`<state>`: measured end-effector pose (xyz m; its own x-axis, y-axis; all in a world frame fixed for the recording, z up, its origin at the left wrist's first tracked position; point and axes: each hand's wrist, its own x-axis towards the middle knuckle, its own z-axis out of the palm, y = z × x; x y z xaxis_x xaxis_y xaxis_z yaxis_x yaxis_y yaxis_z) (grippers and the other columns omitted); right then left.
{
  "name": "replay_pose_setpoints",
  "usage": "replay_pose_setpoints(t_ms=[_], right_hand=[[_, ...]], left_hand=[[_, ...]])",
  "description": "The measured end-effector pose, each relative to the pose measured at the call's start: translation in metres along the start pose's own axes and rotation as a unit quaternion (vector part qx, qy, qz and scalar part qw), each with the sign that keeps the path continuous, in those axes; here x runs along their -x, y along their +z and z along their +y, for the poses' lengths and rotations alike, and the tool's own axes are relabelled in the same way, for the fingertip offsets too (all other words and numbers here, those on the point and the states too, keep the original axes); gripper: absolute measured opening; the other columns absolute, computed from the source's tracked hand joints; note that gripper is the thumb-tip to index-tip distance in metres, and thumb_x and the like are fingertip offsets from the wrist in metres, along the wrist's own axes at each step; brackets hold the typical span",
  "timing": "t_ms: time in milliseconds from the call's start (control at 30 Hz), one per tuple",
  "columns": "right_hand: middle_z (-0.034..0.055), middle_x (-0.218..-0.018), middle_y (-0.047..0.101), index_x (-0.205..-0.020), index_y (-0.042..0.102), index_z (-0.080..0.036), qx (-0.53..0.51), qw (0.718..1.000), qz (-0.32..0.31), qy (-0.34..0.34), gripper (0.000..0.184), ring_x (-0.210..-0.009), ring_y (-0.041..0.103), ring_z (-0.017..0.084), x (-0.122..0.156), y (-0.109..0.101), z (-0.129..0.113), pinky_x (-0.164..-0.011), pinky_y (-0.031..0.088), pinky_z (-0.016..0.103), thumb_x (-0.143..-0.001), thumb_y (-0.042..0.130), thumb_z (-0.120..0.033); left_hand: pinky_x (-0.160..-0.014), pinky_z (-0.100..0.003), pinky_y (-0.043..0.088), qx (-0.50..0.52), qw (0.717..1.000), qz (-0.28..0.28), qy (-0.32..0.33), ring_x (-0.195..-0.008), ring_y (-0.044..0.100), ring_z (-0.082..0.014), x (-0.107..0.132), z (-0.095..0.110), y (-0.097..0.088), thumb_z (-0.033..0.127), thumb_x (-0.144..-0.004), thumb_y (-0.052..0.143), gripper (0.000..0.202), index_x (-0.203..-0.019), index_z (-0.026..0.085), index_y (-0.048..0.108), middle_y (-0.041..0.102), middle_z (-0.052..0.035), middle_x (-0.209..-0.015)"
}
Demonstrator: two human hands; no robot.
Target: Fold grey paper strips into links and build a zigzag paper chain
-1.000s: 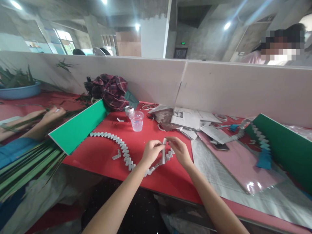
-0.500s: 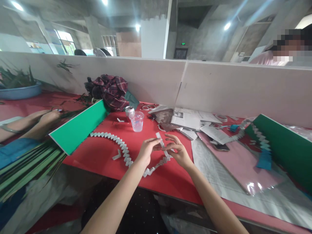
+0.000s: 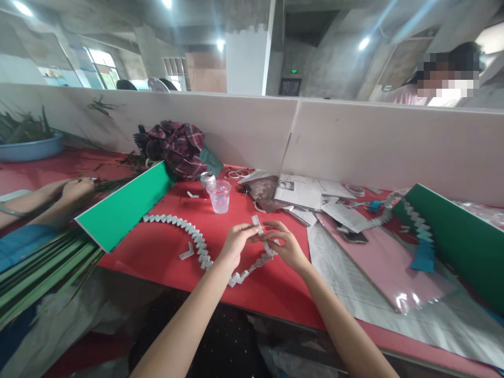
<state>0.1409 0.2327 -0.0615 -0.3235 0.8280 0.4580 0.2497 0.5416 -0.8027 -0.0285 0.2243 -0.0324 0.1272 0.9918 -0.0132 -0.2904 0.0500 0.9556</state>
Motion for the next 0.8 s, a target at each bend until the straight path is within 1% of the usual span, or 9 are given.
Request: replay_pose_setpoints(t_ms=[100, 167, 300, 367, 467, 600, 700, 800], right_hand=[[0.0066, -0.122, 0.051, -0.086, 0.073, -0.027, -0.018, 1.0, -0.016, -0.016, 0.016, -0.113, 0.05, 0.024, 0.001, 0.0, -0.003, -0.089, 0.047, 0.038, -0.081, 0.059, -0.021], [0.0063, -0.122, 0.05, -0.088, 0.073, -0.029, -0.032, 0.999, -0.024, -0.024, 0.016, -0.115, 0.049, 0.024, 0.002, 0.0, -0.005, -0.089, 0.047, 0.038, -0.083, 0.059, -0.023], [0.0063, -0.121, 0.051, -0.089, 0.073, -0.029, -0.032, 0.999, -0.029, -0.025, 0.014, -0.114, 0.05, 0.024, 0.002, 0.002, -0.006, -0.092, 0.046, 0.039, -0.082, 0.061, -0.029], [0.0068, -0.12, 0.052, -0.088, 0.072, -0.027, -0.021, 0.999, -0.023, -0.015, 0.014, -0.111, 0.052, 0.024, 0.001, 0.002, -0.004, -0.09, 0.046, 0.038, -0.082, 0.061, -0.032], [0.0073, -0.111, 0.055, -0.081, 0.07, -0.023, 0.016, 1.0, -0.007, 0.004, 0.016, -0.103, 0.055, 0.022, -0.002, 0.002, 0.0, -0.087, 0.046, 0.036, -0.083, 0.06, -0.035], [0.0069, -0.106, 0.056, -0.077, 0.067, -0.021, 0.06, 0.998, -0.004, 0.017, 0.02, -0.094, 0.057, 0.02, -0.003, 0.001, 0.002, -0.082, 0.046, 0.033, -0.085, 0.057, -0.036], [0.0062, -0.105, 0.056, -0.079, 0.065, -0.021, 0.045, 0.999, -0.002, 0.011, 0.018, -0.093, 0.057, 0.019, -0.002, 0.0, -0.003, -0.081, 0.045, 0.032, -0.085, 0.056, -0.035], [0.0058, -0.105, 0.057, -0.082, 0.066, -0.022, 0.007, 1.0, -0.011, 0.002, 0.018, -0.097, 0.056, 0.019, 0.0, 0.0, -0.01, -0.086, 0.044, 0.033, -0.087, 0.054, -0.035]], left_hand=[[-0.073, -0.031, 0.049, -0.013, 1.0, -0.002, 0.011, -0.072, 0.062, -0.0179, 0.001, 0.0, 0.003, 0.033, -0.068, 0.069, 0.02, -0.075, 0.014, 0.07, 0.068, -0.0053, -0.074], [-0.072, -0.031, 0.049, -0.016, 1.0, -0.008, 0.007, -0.072, 0.062, -0.0182, 0.001, 0.0, 0.004, 0.034, -0.069, 0.068, 0.021, -0.077, 0.014, 0.07, 0.069, -0.0057, -0.074], [-0.071, -0.031, 0.048, -0.015, 1.0, -0.004, -0.003, -0.071, 0.063, -0.0187, 0.0, 0.0, 0.003, 0.034, -0.068, 0.068, 0.022, -0.075, 0.014, 0.069, 0.069, -0.0065, -0.074], [-0.069, -0.031, 0.048, -0.011, 1.0, -0.006, -0.006, -0.069, 0.063, -0.018, -0.001, -0.002, 0.002, 0.034, -0.068, 0.068, 0.022, -0.075, 0.013, 0.069, 0.069, -0.0065, -0.074], [-0.068, -0.028, 0.047, -0.024, 1.0, -0.009, -0.01, -0.068, 0.062, -0.0161, -0.002, -0.006, 0.002, 0.035, -0.069, 0.068, 0.022, -0.075, 0.014, 0.068, 0.068, -0.0055, -0.074], [-0.07, -0.028, 0.047, -0.056, 0.998, -0.004, 0.015, -0.074, 0.062, -0.017, -0.003, -0.012, 0.002, 0.036, -0.07, 0.068, 0.023, -0.073, 0.014, 0.067, 0.067, -0.0048, -0.074], [-0.073, -0.029, 0.047, -0.06, 0.998, 0.004, 0.033, -0.075, 0.062, -0.0176, -0.003, -0.012, 0.002, 0.037, -0.072, 0.066, 0.024, -0.075, 0.013, 0.067, 0.066, -0.0052, -0.074], [-0.075, -0.032, 0.048, -0.035, 0.999, -0.002, 0.036, -0.074, 0.062, -0.0182, -0.003, -0.01, 0.0, 0.037, -0.072, 0.065, 0.025, -0.076, 0.012, 0.067, 0.067, -0.0061, -0.075]])
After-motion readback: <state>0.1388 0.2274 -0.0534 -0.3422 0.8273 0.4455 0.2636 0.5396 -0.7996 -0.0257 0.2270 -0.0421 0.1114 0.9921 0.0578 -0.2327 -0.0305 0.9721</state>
